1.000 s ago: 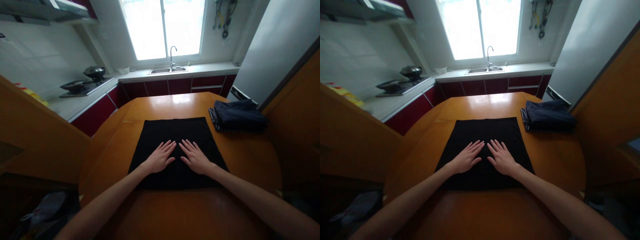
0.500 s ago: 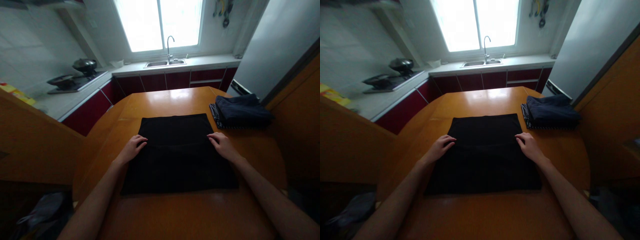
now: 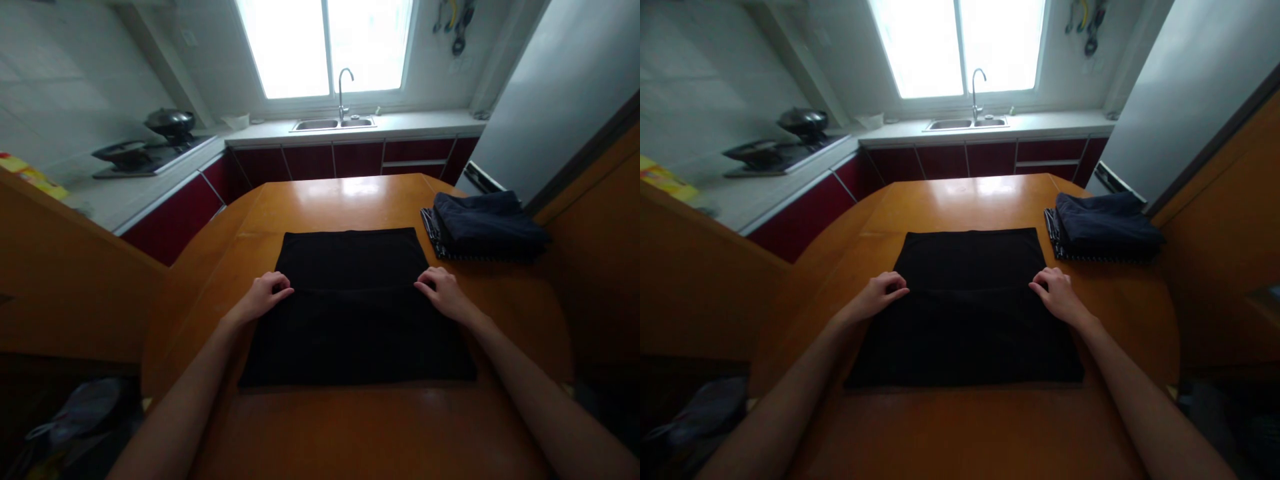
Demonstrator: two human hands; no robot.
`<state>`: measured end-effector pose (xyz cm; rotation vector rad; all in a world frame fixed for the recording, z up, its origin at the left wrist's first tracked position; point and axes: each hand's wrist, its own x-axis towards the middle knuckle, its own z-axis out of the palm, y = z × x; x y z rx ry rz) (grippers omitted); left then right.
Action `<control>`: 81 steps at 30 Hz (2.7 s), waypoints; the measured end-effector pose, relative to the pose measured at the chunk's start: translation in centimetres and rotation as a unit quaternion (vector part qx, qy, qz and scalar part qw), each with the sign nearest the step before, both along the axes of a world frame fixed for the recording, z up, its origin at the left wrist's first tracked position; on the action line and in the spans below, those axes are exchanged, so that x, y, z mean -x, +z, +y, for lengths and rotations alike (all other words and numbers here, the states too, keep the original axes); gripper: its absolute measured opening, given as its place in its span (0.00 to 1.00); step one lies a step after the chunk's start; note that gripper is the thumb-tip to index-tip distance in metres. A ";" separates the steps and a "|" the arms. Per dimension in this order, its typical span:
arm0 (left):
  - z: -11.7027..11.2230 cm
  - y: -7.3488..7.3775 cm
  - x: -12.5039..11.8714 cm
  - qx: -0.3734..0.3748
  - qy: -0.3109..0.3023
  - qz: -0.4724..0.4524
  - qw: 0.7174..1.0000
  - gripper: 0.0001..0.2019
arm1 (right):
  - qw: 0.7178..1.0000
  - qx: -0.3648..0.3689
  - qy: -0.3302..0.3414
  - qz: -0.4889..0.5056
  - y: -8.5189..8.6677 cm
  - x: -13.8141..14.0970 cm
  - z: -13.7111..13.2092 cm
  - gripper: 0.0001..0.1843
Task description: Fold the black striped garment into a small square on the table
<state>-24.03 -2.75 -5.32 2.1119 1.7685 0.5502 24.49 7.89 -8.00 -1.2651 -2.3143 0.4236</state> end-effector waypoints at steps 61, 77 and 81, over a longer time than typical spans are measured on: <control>-4.6 -0.6 -19.5 -0.070 -0.133 0.200 0.968 0.30 | 0.989 -0.073 0.052 -0.118 3.2 5.9 -10.2 0.33; -2.6 -2.4 -7.8 -0.035 0.030 0.174 0.984 0.29 | 0.992 -0.049 0.023 -0.112 -2.1 3.1 -3.5 0.31; -1.6 -1.8 -5.2 -0.061 0.013 0.083 0.995 0.23 | 0.998 -0.058 -0.015 -0.024 -2.0 2.3 -2.4 0.23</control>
